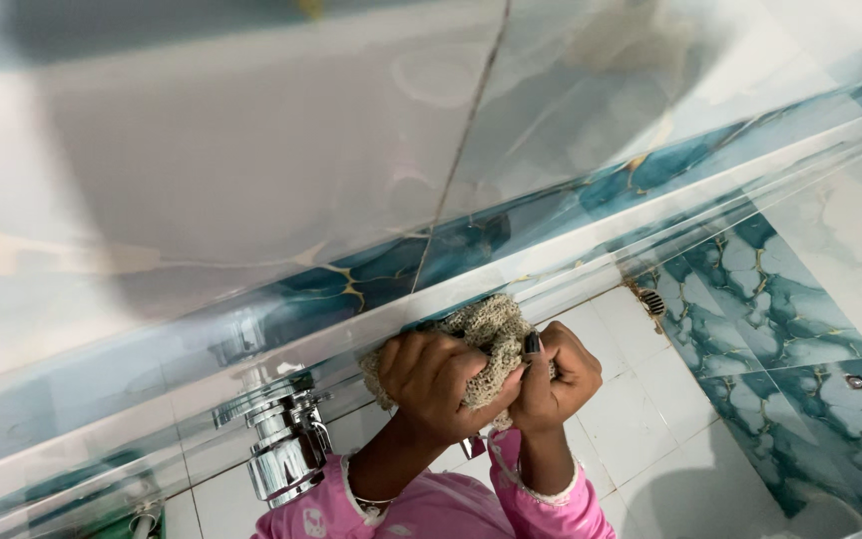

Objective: The person wipes the metal bathroom faucets and the surrounding patterned wall tiles with a textured cloth.

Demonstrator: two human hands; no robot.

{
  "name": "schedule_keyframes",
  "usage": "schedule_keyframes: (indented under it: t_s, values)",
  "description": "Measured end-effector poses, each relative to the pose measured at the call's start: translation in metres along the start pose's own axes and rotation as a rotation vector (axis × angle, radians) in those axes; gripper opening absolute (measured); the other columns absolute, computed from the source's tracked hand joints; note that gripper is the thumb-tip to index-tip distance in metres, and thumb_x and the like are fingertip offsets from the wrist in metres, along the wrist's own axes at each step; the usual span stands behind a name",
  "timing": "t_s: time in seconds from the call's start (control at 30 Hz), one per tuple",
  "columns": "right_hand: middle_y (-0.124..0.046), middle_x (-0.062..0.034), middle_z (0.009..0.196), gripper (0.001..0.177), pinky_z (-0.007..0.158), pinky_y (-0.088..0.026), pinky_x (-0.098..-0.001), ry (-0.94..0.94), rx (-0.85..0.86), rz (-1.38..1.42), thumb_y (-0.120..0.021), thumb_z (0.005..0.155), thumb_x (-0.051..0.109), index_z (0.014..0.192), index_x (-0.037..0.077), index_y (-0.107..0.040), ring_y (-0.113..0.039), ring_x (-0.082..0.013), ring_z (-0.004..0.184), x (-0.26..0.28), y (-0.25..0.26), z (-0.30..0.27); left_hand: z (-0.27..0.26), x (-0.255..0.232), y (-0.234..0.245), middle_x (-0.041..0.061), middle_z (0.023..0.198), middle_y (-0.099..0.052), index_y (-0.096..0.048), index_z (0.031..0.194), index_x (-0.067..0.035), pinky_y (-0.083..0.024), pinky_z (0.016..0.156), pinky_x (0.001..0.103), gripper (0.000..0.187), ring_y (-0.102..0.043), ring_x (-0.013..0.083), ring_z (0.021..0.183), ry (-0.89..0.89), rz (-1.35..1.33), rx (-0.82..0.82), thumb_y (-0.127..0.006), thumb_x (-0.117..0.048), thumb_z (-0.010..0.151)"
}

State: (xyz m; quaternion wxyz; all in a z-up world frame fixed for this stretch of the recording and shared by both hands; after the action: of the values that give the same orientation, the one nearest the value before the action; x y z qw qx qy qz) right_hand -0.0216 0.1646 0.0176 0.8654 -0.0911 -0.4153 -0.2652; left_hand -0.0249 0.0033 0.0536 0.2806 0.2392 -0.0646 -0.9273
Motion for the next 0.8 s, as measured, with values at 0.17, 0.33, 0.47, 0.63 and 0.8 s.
schedule_keyframes:
  t_s: [0.17,0.33,0.47,0.63,0.8]
  values:
    - [-0.053,-0.0072,0.076,0.018,0.069,-0.035,-0.0295,0.017,-0.076,0.184,-0.055,0.095,0.007,0.079,0.000,-0.051,-0.045,-0.0138,0.074,-0.014,-0.001,-0.016,-0.002,-0.001,0.001,-0.002,0.081,-0.060,-0.060,0.092,-0.016,-0.036,0.068,0.038,0.036,-0.057,0.0199,0.073,-0.055,-0.003,-0.016,-0.088,-0.037,0.083]
    - [-0.058,-0.0131,0.097,0.030,0.082,-0.044,-0.0318,0.049,-0.171,0.162,-0.054,0.100,0.026,0.103,-0.003,-0.061,-0.052,-0.0182,0.089,-0.021,-0.007,-0.049,-0.030,0.003,-0.003,0.001,0.099,-0.064,-0.060,0.104,-0.015,-0.042,0.081,0.044,0.038,-0.060,0.0243,0.089,-0.102,-0.023,-0.019,-0.081,-0.040,0.085]
    - [-0.059,-0.0187,0.114,0.043,0.092,-0.049,-0.0370,0.129,-0.189,0.158,-0.052,0.106,0.040,0.117,0.000,-0.062,-0.057,-0.0238,0.102,-0.028,-0.010,-0.061,-0.064,0.010,-0.009,0.005,0.125,-0.060,-0.054,0.120,-0.016,-0.040,0.097,0.052,0.050,-0.055,0.0297,0.115,-0.069,-0.006,-0.024,-0.077,-0.046,0.088]
    - [-0.059,-0.0245,0.127,0.050,0.101,-0.053,-0.0440,0.190,-0.146,0.234,-0.049,0.108,0.049,0.125,0.002,-0.057,-0.061,-0.0303,0.115,-0.037,-0.013,-0.069,-0.085,0.020,-0.014,0.010,0.138,-0.052,-0.047,0.135,-0.019,-0.040,0.106,0.057,0.061,-0.049,0.0372,0.128,-0.069,-0.027,-0.023,-0.072,-0.053,0.091]
    - [-0.062,-0.0246,0.114,0.050,0.091,-0.054,-0.0424,0.175,-0.131,0.266,-0.051,0.108,0.046,0.121,-0.001,-0.062,-0.063,-0.0307,0.103,-0.057,-0.008,-0.067,-0.085,0.023,-0.018,0.011,0.139,-0.053,-0.045,0.138,-0.018,-0.043,0.102,0.051,0.074,-0.052,0.0355,0.125,-0.101,0.033,-0.035,-0.067,-0.072,0.092]
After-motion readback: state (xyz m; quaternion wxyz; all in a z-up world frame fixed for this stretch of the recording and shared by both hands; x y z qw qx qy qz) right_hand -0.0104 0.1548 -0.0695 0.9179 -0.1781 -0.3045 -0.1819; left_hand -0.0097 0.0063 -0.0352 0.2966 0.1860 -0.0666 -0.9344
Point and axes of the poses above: each hand's wrist, its own z-axis towards the middle knuckle, its own y-axis out of the back of the hand, x = y × z, the point moved 5 cm from there along z, towards the middle knuckle
